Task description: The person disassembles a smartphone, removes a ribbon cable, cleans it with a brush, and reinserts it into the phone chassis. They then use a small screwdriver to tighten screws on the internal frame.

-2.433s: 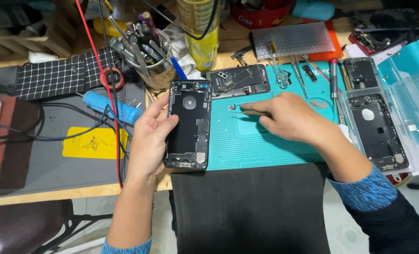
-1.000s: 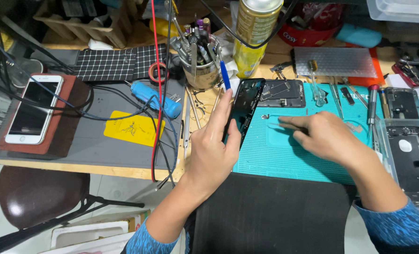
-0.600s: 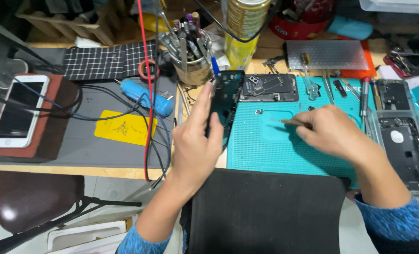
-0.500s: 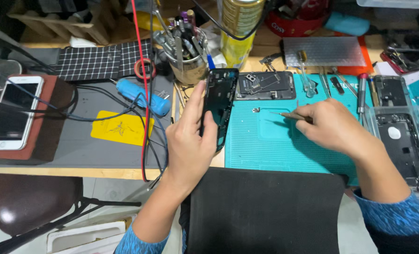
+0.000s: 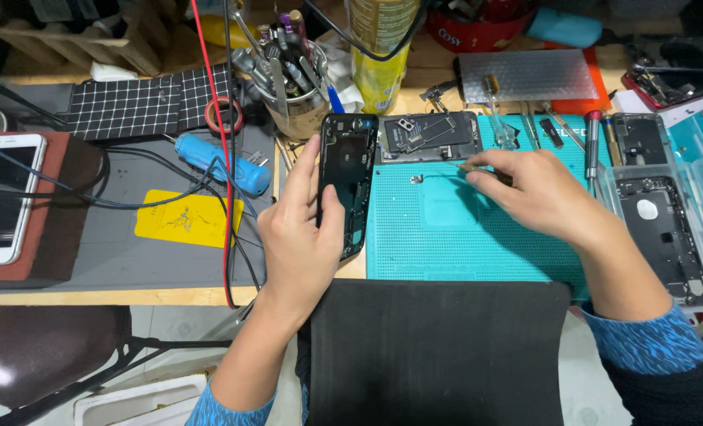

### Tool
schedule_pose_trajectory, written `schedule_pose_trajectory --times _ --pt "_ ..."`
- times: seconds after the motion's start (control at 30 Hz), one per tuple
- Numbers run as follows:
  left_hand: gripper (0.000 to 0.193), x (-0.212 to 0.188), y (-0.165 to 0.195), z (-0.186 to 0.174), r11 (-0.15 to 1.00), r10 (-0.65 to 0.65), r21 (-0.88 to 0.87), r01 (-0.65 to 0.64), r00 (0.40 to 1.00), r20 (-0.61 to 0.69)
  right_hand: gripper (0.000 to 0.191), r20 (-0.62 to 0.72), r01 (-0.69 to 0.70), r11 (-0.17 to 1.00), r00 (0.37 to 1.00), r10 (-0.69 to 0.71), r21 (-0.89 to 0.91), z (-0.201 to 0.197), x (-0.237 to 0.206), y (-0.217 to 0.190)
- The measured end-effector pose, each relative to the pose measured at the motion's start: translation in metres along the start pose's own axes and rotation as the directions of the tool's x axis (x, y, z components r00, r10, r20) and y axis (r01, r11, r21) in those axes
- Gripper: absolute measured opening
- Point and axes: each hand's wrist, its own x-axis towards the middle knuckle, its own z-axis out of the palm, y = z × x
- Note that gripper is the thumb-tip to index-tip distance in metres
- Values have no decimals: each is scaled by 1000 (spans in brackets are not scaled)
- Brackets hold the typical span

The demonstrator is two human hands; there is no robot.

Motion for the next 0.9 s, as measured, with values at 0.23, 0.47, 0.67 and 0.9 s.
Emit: schedule_pose_trajectory --times 0.23,0.47,0.67,0.9 --pt "53 -2 -3 1 999 -28 -26 28 999 16 30 -22 102 992 994 -104 -69 0 -3 7" --pt "55 1 -2 -3 999 -41 -26 42 999 22 25 -14 146 983 989 -148 -112 2 -3 11" --pt "53 1 0 -4 991 -71 -118 70 997 -1 25 -27 130 985 991 -133 -115 7 -5 10" --pt "13 1 -2 -8 988 -140 64 141 990 -11 25 -71 142 990 987 -141 3 2 -11 4"
